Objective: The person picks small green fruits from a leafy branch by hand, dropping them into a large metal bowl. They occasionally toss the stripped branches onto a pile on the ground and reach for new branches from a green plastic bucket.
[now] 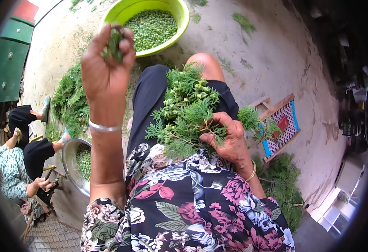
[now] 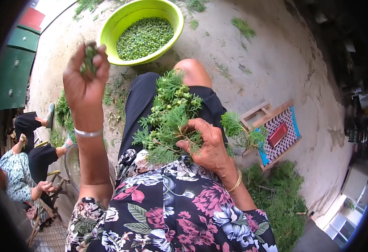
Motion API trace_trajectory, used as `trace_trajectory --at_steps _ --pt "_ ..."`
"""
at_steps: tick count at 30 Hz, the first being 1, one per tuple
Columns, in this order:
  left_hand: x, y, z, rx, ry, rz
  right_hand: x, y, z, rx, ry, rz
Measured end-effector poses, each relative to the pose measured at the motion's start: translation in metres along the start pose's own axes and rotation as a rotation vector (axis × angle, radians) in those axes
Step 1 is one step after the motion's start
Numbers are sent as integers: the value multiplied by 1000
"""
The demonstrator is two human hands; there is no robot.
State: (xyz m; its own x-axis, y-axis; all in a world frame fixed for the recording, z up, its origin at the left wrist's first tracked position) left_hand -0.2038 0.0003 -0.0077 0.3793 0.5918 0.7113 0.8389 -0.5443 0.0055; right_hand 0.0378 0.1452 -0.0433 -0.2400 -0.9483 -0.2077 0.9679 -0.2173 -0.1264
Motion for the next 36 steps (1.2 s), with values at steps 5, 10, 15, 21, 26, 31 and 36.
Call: trace_trajectory --at_steps 5,10,15,21,26,31,36 --pt "-38 -95 -50 508 -1067 -411 -2 1 -6 107 -63 -55" --pt "-21 -73 -46 679 -1767 -484 -19 11 -29 166 -388 -247" --pt "-22 6 37 88 -1305 -238 -28 20 -49 172 -926 -395" --pt "-29 87 135 -442 -1414 152 -26 18 -44 176 -934 -347" --pt "-27 120 176 -696 -1029 178 -23 12 -32 100 -833 -264" --pt "-49 127 184 -786 -385 -130 -19 5 -3 44 -769 -191" --pt "-15 108 181 -704 112 -116 -29 9 9 -59 -895 -232"
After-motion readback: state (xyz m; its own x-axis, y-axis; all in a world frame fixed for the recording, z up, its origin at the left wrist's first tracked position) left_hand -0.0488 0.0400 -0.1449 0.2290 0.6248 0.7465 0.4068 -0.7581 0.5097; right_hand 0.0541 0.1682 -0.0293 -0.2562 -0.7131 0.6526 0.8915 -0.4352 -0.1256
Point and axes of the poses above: each hand's wrist, its own y-axis away from the middle knuckle, its own x-axis out of the palm, z = x × y, the point moved 8 cm from there along -y, towards the middle knuckle, and after that the axes turned 14 degrees about -y, right-handed, at the moved point
